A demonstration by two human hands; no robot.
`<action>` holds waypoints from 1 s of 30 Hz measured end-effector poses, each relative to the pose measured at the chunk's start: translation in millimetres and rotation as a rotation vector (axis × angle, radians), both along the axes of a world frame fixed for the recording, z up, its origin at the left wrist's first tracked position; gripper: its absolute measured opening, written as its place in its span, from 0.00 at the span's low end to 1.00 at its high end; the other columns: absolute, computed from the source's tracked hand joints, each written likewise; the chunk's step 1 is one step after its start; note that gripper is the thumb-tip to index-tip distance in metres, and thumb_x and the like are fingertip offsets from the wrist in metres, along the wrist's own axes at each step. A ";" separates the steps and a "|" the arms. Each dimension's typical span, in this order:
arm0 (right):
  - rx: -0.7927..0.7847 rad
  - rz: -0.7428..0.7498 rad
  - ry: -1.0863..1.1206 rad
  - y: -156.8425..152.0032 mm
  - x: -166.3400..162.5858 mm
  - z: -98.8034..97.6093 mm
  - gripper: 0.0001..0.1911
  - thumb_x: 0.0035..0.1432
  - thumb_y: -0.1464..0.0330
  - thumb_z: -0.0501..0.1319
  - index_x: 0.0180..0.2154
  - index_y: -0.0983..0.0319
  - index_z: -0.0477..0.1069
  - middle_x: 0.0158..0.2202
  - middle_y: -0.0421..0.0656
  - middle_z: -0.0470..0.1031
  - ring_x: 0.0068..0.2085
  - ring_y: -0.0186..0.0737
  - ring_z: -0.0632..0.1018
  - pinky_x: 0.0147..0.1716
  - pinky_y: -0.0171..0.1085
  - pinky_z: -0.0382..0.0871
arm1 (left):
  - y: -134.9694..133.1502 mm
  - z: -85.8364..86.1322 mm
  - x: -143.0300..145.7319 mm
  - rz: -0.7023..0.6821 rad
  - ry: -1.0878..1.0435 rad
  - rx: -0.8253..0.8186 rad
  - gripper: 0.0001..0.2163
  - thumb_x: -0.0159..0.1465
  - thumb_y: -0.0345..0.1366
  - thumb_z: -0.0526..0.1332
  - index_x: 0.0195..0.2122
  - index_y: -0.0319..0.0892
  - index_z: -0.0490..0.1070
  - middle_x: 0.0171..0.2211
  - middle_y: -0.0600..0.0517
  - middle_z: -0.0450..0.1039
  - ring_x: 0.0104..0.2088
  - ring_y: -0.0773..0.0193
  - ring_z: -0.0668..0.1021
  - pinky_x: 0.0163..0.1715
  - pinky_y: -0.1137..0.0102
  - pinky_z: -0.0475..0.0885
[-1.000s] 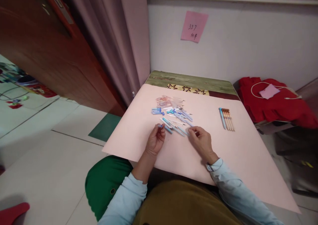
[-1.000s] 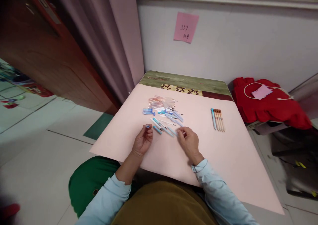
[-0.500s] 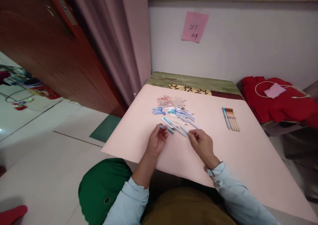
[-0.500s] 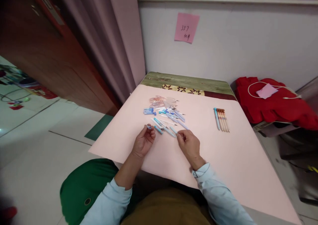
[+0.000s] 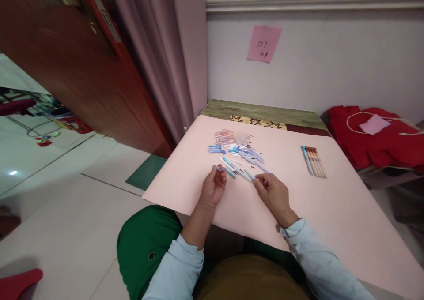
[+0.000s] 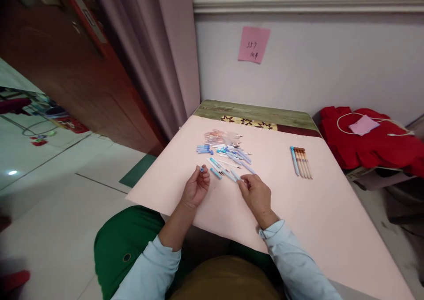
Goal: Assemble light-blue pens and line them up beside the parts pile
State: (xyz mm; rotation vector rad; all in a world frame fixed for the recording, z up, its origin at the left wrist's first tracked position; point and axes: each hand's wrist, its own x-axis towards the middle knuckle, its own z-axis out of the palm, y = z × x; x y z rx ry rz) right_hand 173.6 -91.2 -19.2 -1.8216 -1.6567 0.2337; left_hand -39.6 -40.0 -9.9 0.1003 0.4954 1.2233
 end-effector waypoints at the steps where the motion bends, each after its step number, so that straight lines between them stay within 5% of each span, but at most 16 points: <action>1: 0.000 0.002 -0.013 -0.1 -0.3 0.0 0.13 0.60 0.57 0.59 0.38 0.57 0.76 0.35 0.41 0.76 0.32 0.37 0.75 0.30 0.36 0.63 | -0.4 1.0 -0.2 0.005 -0.002 -0.009 0.07 0.68 0.33 0.57 0.37 0.34 0.72 0.28 0.51 0.72 0.24 0.76 0.74 0.25 0.82 0.73; 9: -0.001 0.024 -0.073 0.2 0.2 -4.8 0.17 0.56 0.53 0.63 0.42 0.56 0.75 0.36 0.40 0.75 0.32 0.36 0.75 0.29 0.34 0.61 | -1.1 3.2 -1.8 0.013 -0.086 -0.035 0.12 0.71 0.33 0.51 0.38 0.33 0.72 0.29 0.50 0.72 0.25 0.76 0.75 0.28 0.84 0.74; 16: -0.043 0.016 -0.116 1.7 -2.0 -1.4 0.13 0.61 0.57 0.59 0.42 0.57 0.74 0.38 0.40 0.76 0.33 0.36 0.75 0.29 0.34 0.61 | -2.9 3.7 1.8 0.003 0.043 0.015 0.11 0.70 0.31 0.53 0.34 0.34 0.71 0.29 0.49 0.75 0.25 0.73 0.76 0.25 0.80 0.74; 30: 0.071 -0.048 0.266 4.4 6.4 -4.6 0.12 0.56 0.58 0.61 0.38 0.58 0.77 0.30 0.40 0.76 0.29 0.37 0.74 0.32 0.36 0.66 | -3.1 2.9 1.8 -0.002 0.101 0.018 0.08 0.68 0.32 0.56 0.33 0.36 0.72 0.29 0.48 0.77 0.25 0.71 0.76 0.24 0.78 0.73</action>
